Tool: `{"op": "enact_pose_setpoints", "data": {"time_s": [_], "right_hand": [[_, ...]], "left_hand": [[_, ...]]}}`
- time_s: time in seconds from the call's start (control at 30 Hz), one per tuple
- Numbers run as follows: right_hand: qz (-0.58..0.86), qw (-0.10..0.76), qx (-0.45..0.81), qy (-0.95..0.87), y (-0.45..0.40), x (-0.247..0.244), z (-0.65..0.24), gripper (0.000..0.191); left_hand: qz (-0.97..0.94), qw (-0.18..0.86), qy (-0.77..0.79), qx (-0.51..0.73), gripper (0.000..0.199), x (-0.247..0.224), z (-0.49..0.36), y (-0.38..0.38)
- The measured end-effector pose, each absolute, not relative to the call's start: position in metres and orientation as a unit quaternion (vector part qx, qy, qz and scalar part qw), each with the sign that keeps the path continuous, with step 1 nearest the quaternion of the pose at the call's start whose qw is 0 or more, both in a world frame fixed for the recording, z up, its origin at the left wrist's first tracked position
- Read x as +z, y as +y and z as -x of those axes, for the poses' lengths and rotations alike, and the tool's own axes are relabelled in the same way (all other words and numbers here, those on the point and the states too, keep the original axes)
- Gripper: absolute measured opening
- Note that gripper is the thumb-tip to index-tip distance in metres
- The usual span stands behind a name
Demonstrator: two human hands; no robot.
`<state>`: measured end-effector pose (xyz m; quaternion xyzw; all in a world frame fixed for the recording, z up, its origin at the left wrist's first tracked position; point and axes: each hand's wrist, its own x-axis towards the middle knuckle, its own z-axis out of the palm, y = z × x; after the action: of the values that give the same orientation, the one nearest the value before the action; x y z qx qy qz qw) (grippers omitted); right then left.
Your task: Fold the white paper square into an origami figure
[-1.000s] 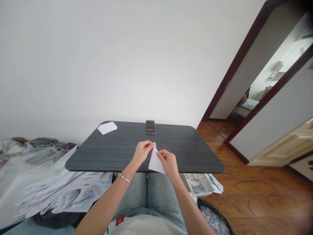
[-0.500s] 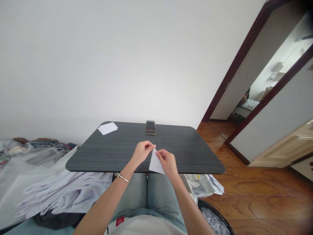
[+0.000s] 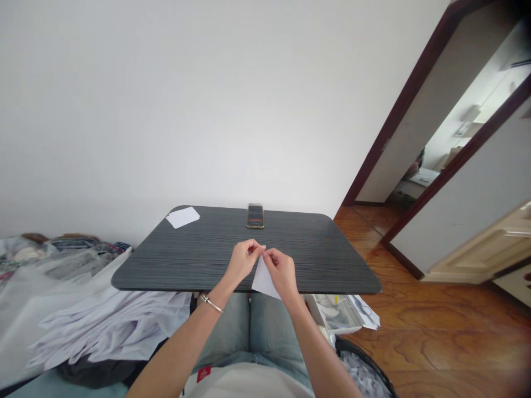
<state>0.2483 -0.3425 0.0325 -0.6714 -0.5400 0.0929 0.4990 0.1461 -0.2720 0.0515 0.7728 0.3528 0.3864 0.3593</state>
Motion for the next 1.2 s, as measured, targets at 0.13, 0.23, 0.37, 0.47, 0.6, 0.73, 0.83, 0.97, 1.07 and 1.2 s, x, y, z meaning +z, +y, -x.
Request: {"op": "enact_pose_setpoints", "data": {"time_s": [0.13,0.23,0.37,0.47,0.6,0.73,0.83,0.97,1.07,1.2], "right_hand": [[0.676,0.485,0.097,-0.546,-0.344,0.032,-0.249,0.028],[0.672,0.474,0.105,-0.559,-0.347,0.030,-0.251,0.027],[0.663,0.462,0.122,-0.576,-0.355,0.027,-0.253,0.027],[0.654,0.457,0.127,-0.589,-0.363,0.025,-0.254,0.028],[0.633,0.463,0.172,-0.596,-0.372,0.019,-0.258,0.029],[0.601,0.481,0.267,-0.579,-0.380,0.012,-0.264,0.029],[0.591,0.482,0.281,-0.582,-0.386,0.009,-0.267,0.032],[0.583,0.492,0.290,-0.578,-0.388,0.006,-0.268,0.032],[0.582,0.521,0.291,-0.552,-0.385,0.004,-0.269,0.032],[0.594,0.568,0.284,-0.494,-0.380,0.003,-0.270,0.031]], "left_hand": [[-0.765,0.357,0.363,0.395,0.027,0.052,-0.145,-0.271],[-0.760,0.355,0.368,0.401,0.028,0.053,-0.144,-0.268],[-0.754,0.362,0.369,0.405,0.028,0.055,-0.140,-0.262],[-0.748,0.373,0.371,0.405,0.029,0.055,-0.136,-0.257],[-0.735,0.395,0.374,0.406,0.030,0.054,-0.131,-0.249],[-0.718,0.423,0.375,0.407,0.030,0.055,-0.126,-0.243],[-0.704,0.446,0.373,0.408,0.031,0.057,-0.124,-0.240],[-0.689,0.471,0.370,0.409,0.030,0.057,-0.122,-0.239],[-0.680,0.486,0.366,0.408,0.030,0.058,-0.122,-0.240],[-0.682,0.503,0.342,0.406,0.026,0.059,-0.121,-0.244]]}}
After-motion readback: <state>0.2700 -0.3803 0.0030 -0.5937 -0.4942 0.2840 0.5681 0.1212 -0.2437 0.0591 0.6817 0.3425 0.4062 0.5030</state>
